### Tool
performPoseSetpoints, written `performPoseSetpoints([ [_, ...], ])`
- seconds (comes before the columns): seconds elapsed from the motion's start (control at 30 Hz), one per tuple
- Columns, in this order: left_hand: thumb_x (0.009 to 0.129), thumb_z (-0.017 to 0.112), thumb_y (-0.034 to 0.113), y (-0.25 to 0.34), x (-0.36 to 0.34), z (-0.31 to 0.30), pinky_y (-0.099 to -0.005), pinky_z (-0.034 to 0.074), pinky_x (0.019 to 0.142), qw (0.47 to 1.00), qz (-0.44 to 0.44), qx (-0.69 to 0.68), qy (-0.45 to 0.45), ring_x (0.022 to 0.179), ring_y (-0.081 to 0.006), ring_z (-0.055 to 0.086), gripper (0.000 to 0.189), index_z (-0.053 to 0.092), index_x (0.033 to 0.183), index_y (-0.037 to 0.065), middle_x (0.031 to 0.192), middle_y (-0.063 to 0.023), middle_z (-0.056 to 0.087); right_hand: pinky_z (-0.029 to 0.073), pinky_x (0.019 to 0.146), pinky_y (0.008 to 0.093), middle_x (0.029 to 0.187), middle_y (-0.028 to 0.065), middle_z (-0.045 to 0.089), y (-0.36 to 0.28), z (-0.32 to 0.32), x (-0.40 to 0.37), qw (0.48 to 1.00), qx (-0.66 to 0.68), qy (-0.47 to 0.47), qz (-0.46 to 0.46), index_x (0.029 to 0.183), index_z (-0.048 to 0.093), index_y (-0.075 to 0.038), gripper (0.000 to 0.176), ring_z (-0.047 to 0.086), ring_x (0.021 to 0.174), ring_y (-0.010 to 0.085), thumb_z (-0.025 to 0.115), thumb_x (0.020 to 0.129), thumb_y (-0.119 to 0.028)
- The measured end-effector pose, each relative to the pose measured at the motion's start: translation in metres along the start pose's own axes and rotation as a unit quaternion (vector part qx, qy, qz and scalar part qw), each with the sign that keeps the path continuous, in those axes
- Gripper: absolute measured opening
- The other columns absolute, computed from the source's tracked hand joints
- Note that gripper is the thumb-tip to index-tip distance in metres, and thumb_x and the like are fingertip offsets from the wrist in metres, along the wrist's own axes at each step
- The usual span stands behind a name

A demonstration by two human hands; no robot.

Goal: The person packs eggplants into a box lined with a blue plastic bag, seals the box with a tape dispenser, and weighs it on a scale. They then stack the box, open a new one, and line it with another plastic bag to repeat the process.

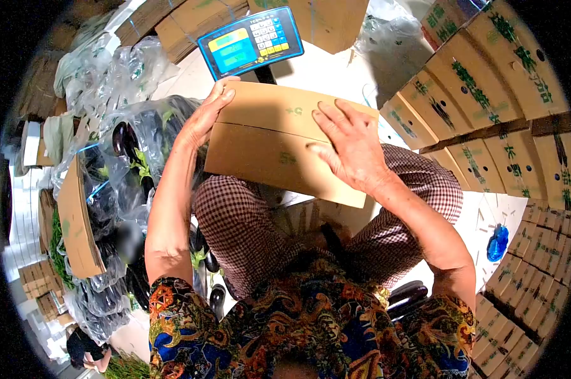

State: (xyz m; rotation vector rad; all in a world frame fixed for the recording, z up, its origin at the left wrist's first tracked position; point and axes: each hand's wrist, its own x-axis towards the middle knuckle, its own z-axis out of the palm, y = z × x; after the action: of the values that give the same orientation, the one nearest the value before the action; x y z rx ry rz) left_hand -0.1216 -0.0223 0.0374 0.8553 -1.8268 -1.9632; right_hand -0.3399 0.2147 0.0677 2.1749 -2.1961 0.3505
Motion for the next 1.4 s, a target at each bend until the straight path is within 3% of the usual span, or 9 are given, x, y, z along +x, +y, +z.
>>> performPoseSetpoints([
  [0.17,0.094,0.048,0.044,-0.01,0.008,-0.006,-0.0341,0.041,0.094,0.974,0.068,0.194,0.097,0.11,-0.0197,0.051,0.046,0.05,0.121,0.007,0.113,-0.0097,0.057,0.026,0.105,0.0517,0.14,0.022,0.041,0.007,0.018,0.003,0.978,0.05,0.157,0.132,0.129,0.05,-0.001,0.056,0.033,0.131,0.0394,0.052,0.092,-0.043],
  [0.37,0.094,0.05,0.043,-0.012,0.014,-0.005,-0.0338,0.043,0.089,0.968,0.083,0.205,0.12,0.099,-0.0186,0.054,0.041,0.053,0.113,0.007,0.106,-0.0078,0.058,0.027,0.104,0.056,0.141,0.0213,0.039,0.015,0.025,0.012,0.969,0.068,0.119,0.205,0.13,0.048,0.0,0.06,0.032,0.13,0.0412,0.052,0.091,-0.045],
  [0.83,0.097,0.045,0.036,0.0,0.008,0.004,-0.0353,0.043,0.088,0.922,0.059,0.326,0.202,0.097,-0.023,0.056,0.035,0.056,0.11,0.006,0.101,-0.014,0.06,0.04,0.096,0.0464,0.117,0.0168,0.055,0.071,0.016,0.029,0.985,0.156,-0.02,0.069,0.13,0.049,-0.005,0.063,0.048,0.112,0.034,0.049,0.09,-0.054],
  [0.9,0.098,0.045,0.033,-0.01,0.01,-0.005,-0.0335,0.042,0.09,0.922,0.059,0.326,0.203,0.098,-0.022,0.056,0.034,0.055,0.114,0.005,0.103,-0.0127,0.06,0.041,0.1,0.0369,0.119,0.0113,0.059,0.11,-0.01,0.025,0.859,0.457,-0.137,0.185,0.131,0.049,-0.006,0.059,0.054,0.111,0.0247,0.049,0.093,-0.052],
  [0.97,0.097,0.044,0.033,-0.012,0.011,-0.013,-0.0337,0.041,0.091,0.92,0.039,0.328,0.211,0.099,-0.0209,0.055,0.034,0.055,0.114,0.005,0.105,-0.0112,0.059,0.047,0.092,0.034,0.115,0.0116,0.062,0.137,-0.036,0.002,0.832,0.475,-0.059,0.28,0.127,0.053,-0.004,0.056,0.059,0.105,0.0206,0.05,0.093,-0.049],
  [1.17,0.097,0.044,0.037,-0.017,0.014,-0.027,-0.0336,0.042,0.088,0.92,0.04,0.331,0.208,0.097,-0.0206,0.054,0.04,0.054,0.116,0.004,0.105,-0.0107,0.059,0.052,0.083,0.037,0.109,0.0096,0.064,0.258,0.062,-0.18,0.769,0.402,-0.031,0.495,0.118,0.059,-0.005,0.049,0.06,0.098,0.0225,0.062,0.086,-0.043],
  [1.23,0.097,0.045,0.038,-0.011,0.014,-0.018,-0.0327,0.042,0.088,0.924,0.019,0.321,0.208,0.098,-0.0197,0.053,0.04,0.054,0.116,0.004,0.106,-0.0094,0.058,0.052,0.082,0.0369,0.102,0.0122,0.067,0.263,0.112,-0.237,0.741,0.345,-0.103,0.567,0.114,0.062,-0.004,0.047,0.063,0.091,0.0244,0.063,0.084,-0.04],
  [1.3,0.098,0.045,0.038,-0.002,0.0,-0.029,-0.0321,0.042,0.088,0.929,0.02,0.309,0.204,0.099,-0.019,0.052,0.04,0.054,0.116,0.004,0.107,-0.0086,0.057,0.052,0.084,0.0368,0.096,0.0175,0.069,0.237,0.155,-0.28,0.834,0.14,-0.156,0.511,0.115,0.062,-0.001,0.055,0.065,0.094,0.0287,0.067,0.078,-0.041],
  [1.4,0.098,0.045,0.038,0.01,-0.006,-0.017,-0.0319,0.042,0.089,0.929,0.008,0.304,0.208,0.099,-0.0183,0.052,0.04,0.054,0.115,0.004,0.107,-0.0078,0.057,0.049,0.09,0.039,0.106,0.0214,0.066,0.195,0.164,-0.297,0.79,0.141,-0.193,0.564,0.116,0.059,-0.001,0.06,0.063,0.101,0.035,0.073,0.067,-0.034],
])
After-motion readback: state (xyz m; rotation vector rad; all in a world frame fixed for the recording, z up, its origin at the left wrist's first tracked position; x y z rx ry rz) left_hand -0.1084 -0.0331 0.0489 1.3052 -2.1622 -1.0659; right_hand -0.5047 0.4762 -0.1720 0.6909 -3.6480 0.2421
